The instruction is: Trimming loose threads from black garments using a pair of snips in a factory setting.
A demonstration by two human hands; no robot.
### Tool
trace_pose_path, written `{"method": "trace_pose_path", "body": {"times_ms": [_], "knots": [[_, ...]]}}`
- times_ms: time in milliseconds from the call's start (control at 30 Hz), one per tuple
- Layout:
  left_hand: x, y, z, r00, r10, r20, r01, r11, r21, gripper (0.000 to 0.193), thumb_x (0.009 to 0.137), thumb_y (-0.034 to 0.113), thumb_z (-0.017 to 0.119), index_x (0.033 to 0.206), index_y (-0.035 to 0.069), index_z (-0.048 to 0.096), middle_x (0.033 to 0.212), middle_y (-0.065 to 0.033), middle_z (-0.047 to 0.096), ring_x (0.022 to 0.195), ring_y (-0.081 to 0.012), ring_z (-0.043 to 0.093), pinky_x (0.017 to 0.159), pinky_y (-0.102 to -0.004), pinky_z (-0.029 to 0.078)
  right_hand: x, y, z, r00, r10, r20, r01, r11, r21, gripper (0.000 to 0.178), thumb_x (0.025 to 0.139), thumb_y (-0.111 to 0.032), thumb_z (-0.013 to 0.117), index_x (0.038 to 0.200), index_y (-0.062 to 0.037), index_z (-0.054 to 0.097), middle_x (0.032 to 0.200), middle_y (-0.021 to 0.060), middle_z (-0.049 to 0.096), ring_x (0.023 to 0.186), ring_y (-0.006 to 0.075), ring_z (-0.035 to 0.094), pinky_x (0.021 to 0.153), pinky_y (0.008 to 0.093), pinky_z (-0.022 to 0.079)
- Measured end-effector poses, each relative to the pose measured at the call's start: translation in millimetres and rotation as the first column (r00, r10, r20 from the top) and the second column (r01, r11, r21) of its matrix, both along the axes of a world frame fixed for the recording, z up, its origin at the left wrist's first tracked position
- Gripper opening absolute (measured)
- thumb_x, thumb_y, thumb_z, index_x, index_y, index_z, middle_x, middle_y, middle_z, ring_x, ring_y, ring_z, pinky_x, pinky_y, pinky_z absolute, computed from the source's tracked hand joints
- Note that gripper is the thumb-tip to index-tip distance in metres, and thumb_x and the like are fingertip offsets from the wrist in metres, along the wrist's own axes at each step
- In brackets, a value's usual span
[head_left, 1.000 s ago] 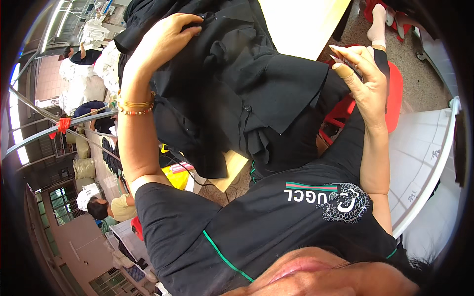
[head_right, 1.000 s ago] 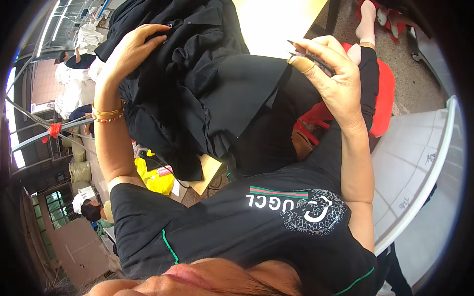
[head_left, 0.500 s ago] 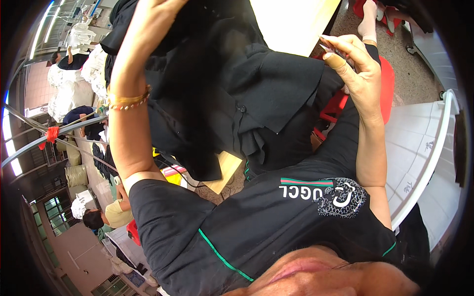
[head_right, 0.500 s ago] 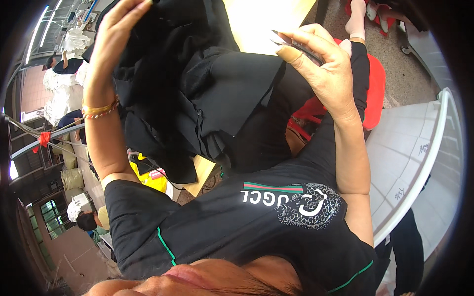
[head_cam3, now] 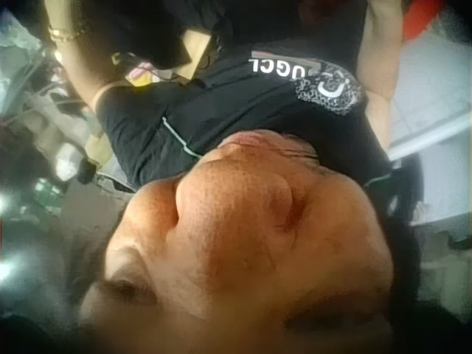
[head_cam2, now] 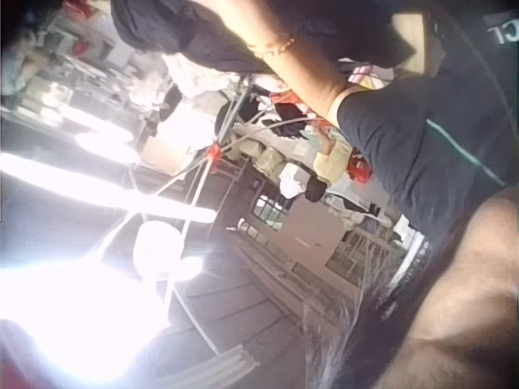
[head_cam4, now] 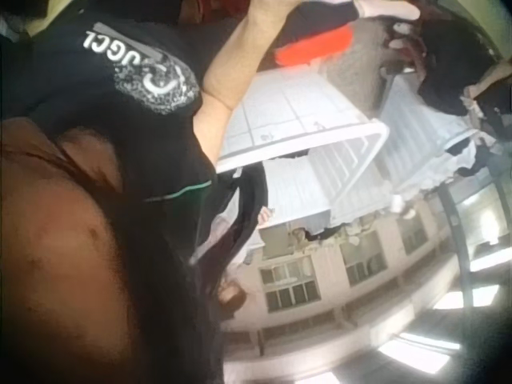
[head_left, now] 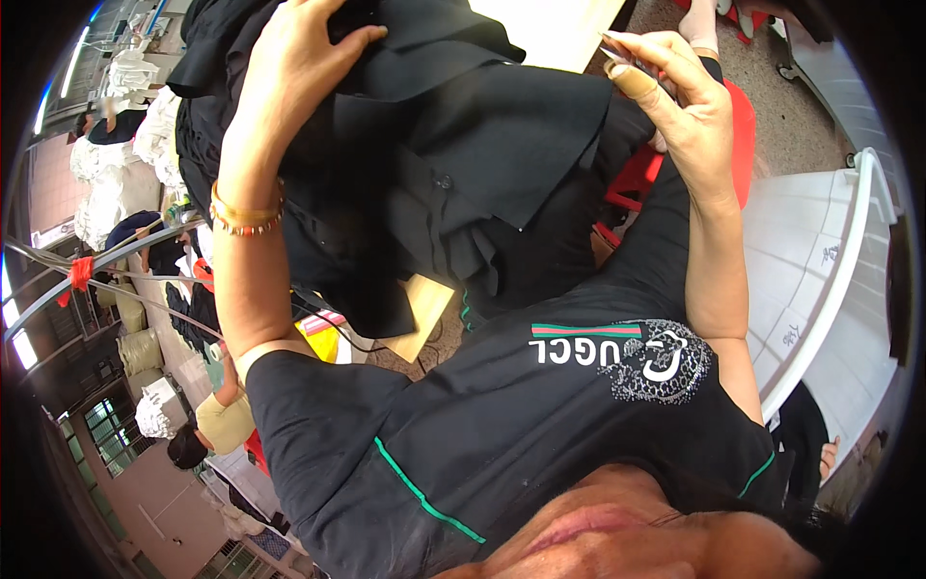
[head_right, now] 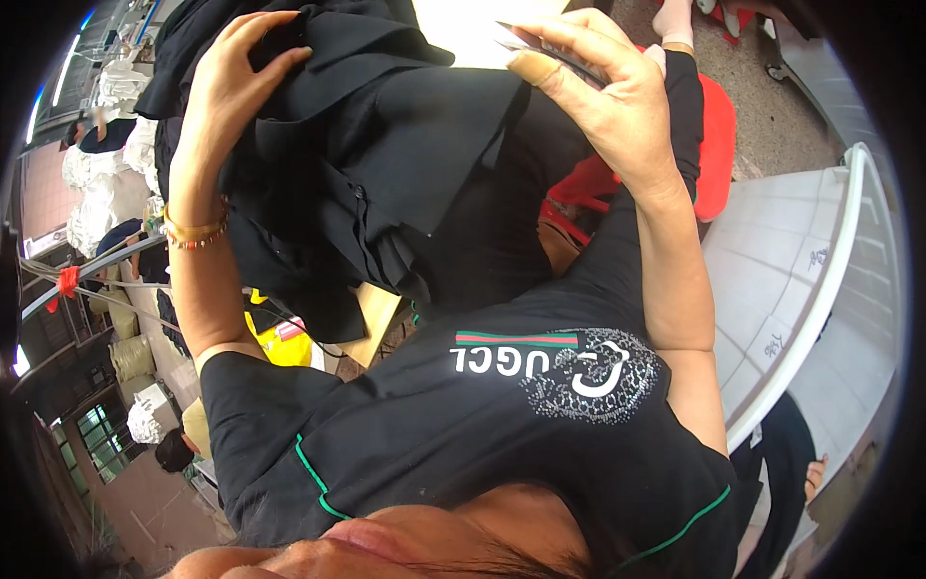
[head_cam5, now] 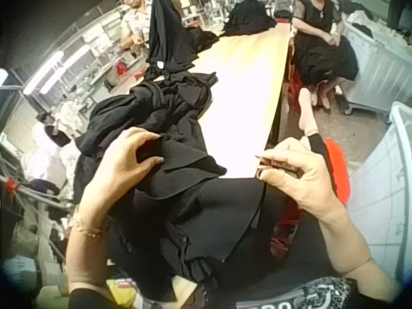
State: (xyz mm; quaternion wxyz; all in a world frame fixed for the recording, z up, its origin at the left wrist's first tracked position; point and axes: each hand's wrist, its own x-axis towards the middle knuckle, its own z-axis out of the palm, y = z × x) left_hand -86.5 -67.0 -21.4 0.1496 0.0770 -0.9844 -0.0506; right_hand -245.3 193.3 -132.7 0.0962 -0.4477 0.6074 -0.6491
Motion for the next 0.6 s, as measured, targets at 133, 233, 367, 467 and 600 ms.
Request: {"method": "trace_pose_path", "body": {"times_ms": [133,233,367,467,600], "knots": [[9,-32,-24,0.975,-0.145,0.170,0.132,0.988,0.083,0.043,0.083,0.008,0.067,0.125,0.005,0.058,0.121,-0.0131,0.061,0.115,-0.0264,0.058,0.101,-0.0314,0.042,1,-1,3,0.997,0.077,0.017,-0.078,0.997,0.013,0.030,0.088,-0.005,0.066,0.117,0.0025,0.064,0.101,0.0039,0.057,0.088,0.0105,0.060,0.080,0.0200,0.048],[8,-76,-49,0.937,-0.195,0.291,0.085,0.932,0.351,0.048,0.083,0.004,0.063,0.130,0.001,0.053,0.127,-0.0113,0.057,0.120,-0.0216,0.053,0.104,-0.0300,0.039,-6,-30,-11,0.977,0.214,-0.025,-0.203,0.874,-0.442,0.026,0.088,-0.006,0.067,0.112,0.0039,0.064,0.090,0.0029,0.058,0.078,0.0085,0.056,0.070,0.0189,0.045],[-8,-53,-38,0.961,-0.140,0.240,0.045,0.930,0.364,0.025,0.083,0.005,0.061,0.106,-0.004,0.060,0.103,-0.0129,0.060,0.100,-0.0244,0.058,0.091,-0.0326,0.045,-5,-37,-21,0.880,0.466,0.087,-0.273,0.647,-0.712,0.026,0.085,-0.004,0.071,0.109,0.0043,0.066,0.090,0.0034,0.060,0.080,0.0096,0.056,0.073,0.0209,0.043],[4,-55,-27,0.983,-0.176,0.053,0.155,0.950,0.272,0.022,0.089,0.010,0.048,0.104,-0.004,0.057,0.103,-0.0123,0.058,0.098,-0.0233,0.055,0.088,-0.0322,0.044,1,-34,-17,0.881,0.459,0.112,-0.266,0.678,-0.685,0.025,0.085,-0.004,0.071,0.108,0.0036,0.066,0.090,0.0027,0.060,0.082,0.0091,0.056,0.074,0.0210,0.043],[-10,-9,7,0.990,0.091,-0.105,-0.044,0.923,0.383,0.017,0.090,0.007,0.046,0.094,-0.005,0.056,0.094,-0.0122,0.060,0.087,-0.0253,0.056,0.079,-0.0294,0.045,14,4,36,0.996,-0.046,0.082,0.037,0.993,0.108,0.024,0.085,-0.004,0.071,0.107,0.0028,0.067,0.094,0.0025,0.059,0.082,0.0085,0.055,0.074,0.0199,0.042]]}}
